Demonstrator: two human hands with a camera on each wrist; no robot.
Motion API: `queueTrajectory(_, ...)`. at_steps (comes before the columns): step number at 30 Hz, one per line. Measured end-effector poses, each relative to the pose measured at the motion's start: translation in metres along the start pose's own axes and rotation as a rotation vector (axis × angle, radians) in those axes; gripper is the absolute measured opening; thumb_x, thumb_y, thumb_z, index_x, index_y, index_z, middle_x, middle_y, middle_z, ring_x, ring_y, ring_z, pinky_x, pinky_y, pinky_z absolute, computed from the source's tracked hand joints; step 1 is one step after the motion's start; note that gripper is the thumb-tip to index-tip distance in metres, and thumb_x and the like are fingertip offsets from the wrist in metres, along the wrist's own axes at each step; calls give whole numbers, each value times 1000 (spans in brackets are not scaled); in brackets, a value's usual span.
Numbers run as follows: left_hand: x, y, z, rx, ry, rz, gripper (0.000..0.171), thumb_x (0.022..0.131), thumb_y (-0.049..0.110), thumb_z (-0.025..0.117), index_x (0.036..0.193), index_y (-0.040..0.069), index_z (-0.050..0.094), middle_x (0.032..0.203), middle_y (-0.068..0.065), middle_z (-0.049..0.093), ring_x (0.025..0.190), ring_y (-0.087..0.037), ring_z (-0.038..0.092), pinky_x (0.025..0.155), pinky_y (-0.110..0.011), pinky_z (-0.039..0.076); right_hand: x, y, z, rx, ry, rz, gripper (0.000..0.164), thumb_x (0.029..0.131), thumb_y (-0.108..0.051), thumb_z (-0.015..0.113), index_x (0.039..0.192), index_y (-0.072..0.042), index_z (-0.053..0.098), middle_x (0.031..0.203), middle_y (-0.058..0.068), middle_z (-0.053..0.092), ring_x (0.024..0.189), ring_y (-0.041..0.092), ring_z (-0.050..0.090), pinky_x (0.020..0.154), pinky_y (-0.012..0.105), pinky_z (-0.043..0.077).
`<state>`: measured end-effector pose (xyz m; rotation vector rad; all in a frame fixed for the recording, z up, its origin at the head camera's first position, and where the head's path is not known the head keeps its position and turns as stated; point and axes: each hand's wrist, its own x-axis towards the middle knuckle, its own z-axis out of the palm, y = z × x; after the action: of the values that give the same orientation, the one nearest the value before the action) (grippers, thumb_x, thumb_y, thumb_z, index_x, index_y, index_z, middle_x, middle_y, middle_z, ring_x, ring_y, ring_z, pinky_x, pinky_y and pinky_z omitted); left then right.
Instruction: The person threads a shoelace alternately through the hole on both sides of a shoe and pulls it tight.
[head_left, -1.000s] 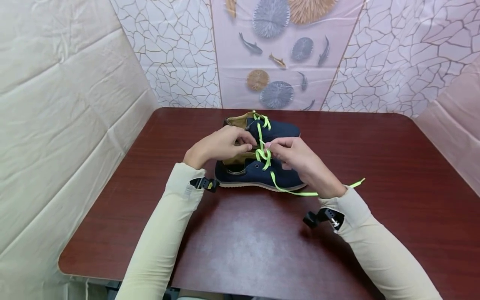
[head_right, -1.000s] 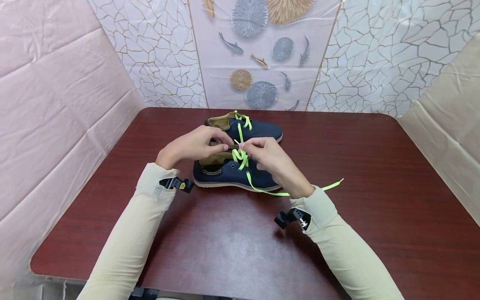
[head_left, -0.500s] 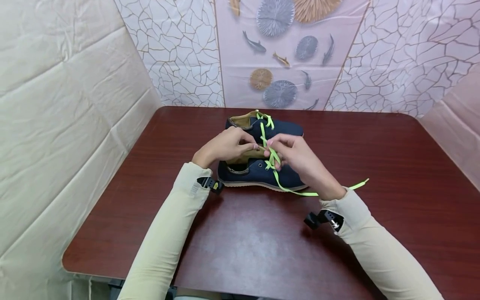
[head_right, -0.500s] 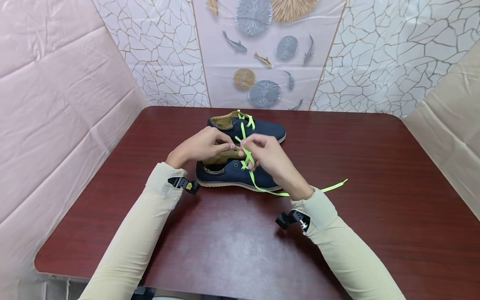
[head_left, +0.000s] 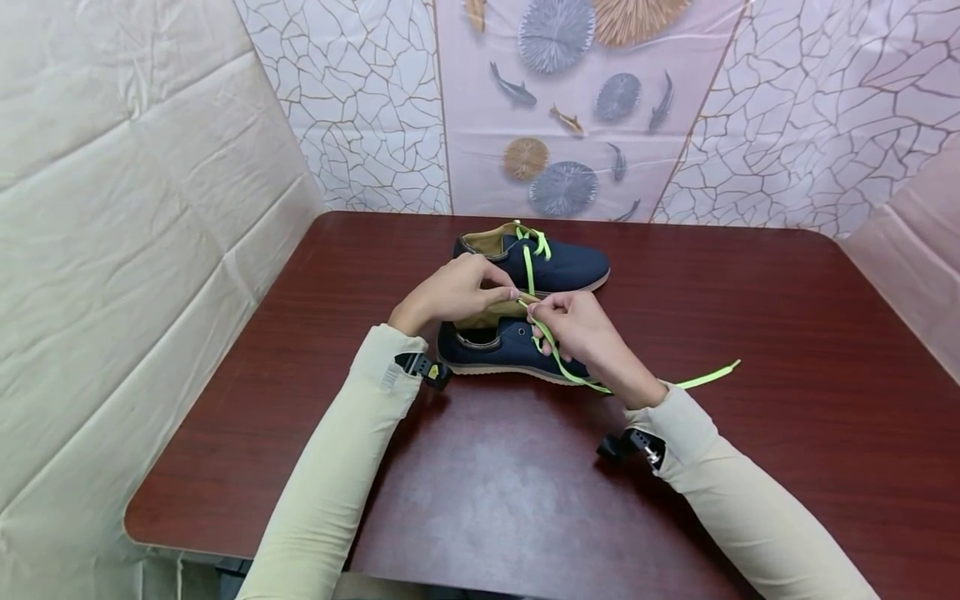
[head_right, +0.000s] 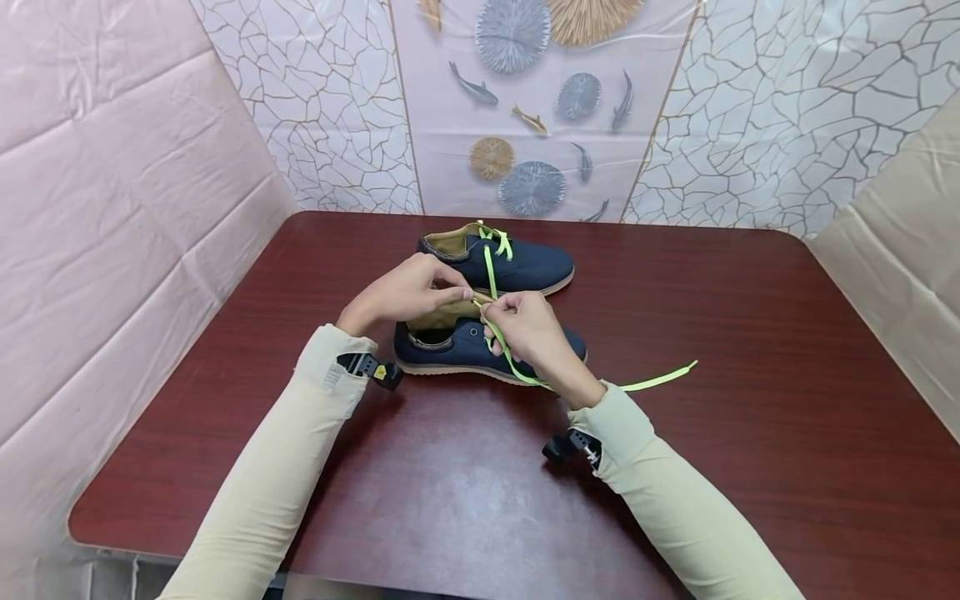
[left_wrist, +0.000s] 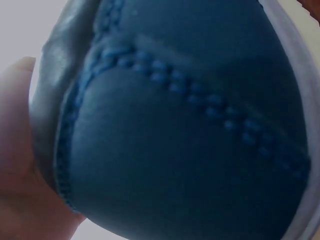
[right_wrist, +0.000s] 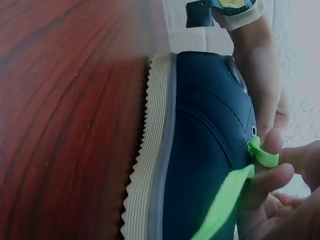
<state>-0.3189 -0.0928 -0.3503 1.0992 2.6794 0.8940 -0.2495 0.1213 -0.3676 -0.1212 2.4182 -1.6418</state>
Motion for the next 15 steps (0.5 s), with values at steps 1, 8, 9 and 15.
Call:
queueTrajectory(1, 0, 0, 0, -3, -2, 2, 22, 108, 26, 64, 114, 17, 83, 101, 3, 79, 73, -10, 55, 75, -28, 46, 0, 0, 1, 11, 12, 4, 29, 109, -22, 58, 95, 0, 68, 71, 0, 63, 52, 9, 57, 45, 21, 37)
queueTrajectory(8, -2, -3, 1, -116, -14, 33, 39, 111, 28, 57, 81, 8, 72, 65, 5, 50, 54, -11, 35, 61, -27, 33, -1, -1, 9, 15, 90, -8, 27, 106, -22, 59, 95, 0, 73, 70, -2, 64, 53, 11, 58, 59, 22, 51)
queueTrajectory(9, -2, -4, 1, -140, -25, 34, 41, 112, 27, 55, 79, 5, 68, 64, 5, 42, 54, -11, 31, 60, -28, 31, -1, -1, 10, 14, 96, -8, 27, 105, -22, 60, 95, 0, 73, 70, -2, 64, 53, 11, 58, 59, 23, 52)
queueTrajectory(15, -1, -10, 1, -226, -90, -24, 22, 109, 17, 60, 108, 8, 80, 85, 4, 65, 74, -8, 48, 77, -25, 44, 0, 0, 11, 11, 105, -16, 27, 106, -20, 61, 97, 1, 75, 70, -2, 65, 53, 10, 58, 60, 23, 52)
